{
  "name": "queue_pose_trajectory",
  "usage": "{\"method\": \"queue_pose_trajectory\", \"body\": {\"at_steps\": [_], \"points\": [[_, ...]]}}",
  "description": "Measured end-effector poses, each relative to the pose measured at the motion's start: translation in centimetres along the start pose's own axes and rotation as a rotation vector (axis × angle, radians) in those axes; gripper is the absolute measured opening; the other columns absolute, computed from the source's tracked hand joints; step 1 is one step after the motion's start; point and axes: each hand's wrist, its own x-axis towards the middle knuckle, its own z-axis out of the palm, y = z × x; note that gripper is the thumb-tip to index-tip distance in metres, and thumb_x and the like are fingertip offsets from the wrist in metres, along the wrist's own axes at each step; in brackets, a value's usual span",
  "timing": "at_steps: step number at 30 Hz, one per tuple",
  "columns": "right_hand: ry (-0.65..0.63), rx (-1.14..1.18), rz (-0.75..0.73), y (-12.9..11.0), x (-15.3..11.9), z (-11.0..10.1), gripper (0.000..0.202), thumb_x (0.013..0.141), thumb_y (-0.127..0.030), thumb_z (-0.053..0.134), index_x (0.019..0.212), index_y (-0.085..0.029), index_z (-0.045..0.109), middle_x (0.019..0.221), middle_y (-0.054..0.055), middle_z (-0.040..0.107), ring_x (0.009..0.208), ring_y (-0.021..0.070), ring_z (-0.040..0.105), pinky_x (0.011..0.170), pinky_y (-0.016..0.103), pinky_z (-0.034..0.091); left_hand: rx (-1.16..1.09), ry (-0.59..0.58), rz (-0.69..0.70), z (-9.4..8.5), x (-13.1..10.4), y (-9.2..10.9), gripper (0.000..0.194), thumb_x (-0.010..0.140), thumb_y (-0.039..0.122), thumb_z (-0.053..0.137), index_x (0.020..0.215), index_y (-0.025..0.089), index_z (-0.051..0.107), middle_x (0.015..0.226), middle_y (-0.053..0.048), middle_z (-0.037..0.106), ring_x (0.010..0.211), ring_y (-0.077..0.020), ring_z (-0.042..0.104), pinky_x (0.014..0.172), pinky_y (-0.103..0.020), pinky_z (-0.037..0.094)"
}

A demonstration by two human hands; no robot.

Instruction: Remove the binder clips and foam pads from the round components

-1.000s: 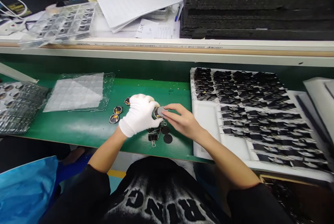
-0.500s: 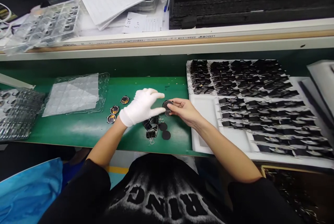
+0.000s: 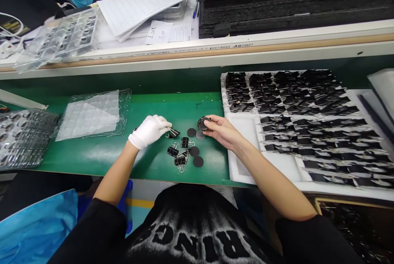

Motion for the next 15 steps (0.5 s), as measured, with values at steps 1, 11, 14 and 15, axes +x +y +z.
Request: {"method": "queue_pose_trajectory", "body": {"at_steps": [1, 11, 14, 15], "points": [[-0.028, -0.02, -0.001, 0.1, -0.1, 0.0, 0.039, 0.06, -0.041, 0.098, 0.089, -0.022, 0.08, 0.089, 0.001, 0.076, 0.079, 0.0128, 0.068, 0.073, 0.026, 0.057, 0.01, 0.046, -0.014, -0.3, 0.1, 0.1, 0.031, 0.102, 0.034, 0.051, 0.108, 0.027, 0.08, 0.108, -0.008, 0.079, 0.091, -0.0236, 0.069, 0.077, -0.036, 0.043], [-0.251, -0.126, 0.09, 1.6, -0.2, 0.7, 0.038, 0.068, -0.04, 0.095, 0.099, -0.021, 0.083, 0.118, 0.008, 0.076, 0.085, 0.0131, 0.071, 0.071, 0.025, 0.062, 0.25, 0.502, 0.161, -2.8, 2.3, 5.7, 0.025, 0.097, 0.016, 0.053, 0.095, 0.023, 0.077, 0.117, -0.006, 0.077, 0.11, -0.0255, 0.068, 0.074, -0.036, 0.038], [-0.252, -0.055, 0.115, 1.8, -0.1, 0.8, 0.04, 0.066, -0.043, 0.096, 0.096, -0.02, 0.082, 0.093, 0.004, 0.079, 0.08, 0.0128, 0.072, 0.07, 0.023, 0.062, 0.257, 0.457, 0.221, -2.9, 3.6, 6.3, 0.026, 0.1, 0.014, 0.049, 0.102, 0.02, 0.075, 0.12, -0.008, 0.076, 0.111, -0.025, 0.069, 0.073, -0.037, 0.042], [-0.235, -0.047, 0.114, 1.9, 0.0, 0.7, 0.04, 0.065, -0.043, 0.097, 0.095, -0.02, 0.082, 0.092, 0.004, 0.079, 0.08, 0.0126, 0.072, 0.071, 0.023, 0.062, 0.261, 0.421, 0.22, -2.9, 4.0, 6.4, 0.027, 0.1, 0.012, 0.048, 0.104, 0.019, 0.074, 0.12, -0.009, 0.076, 0.107, -0.0253, 0.07, 0.073, -0.038, 0.043]]}}
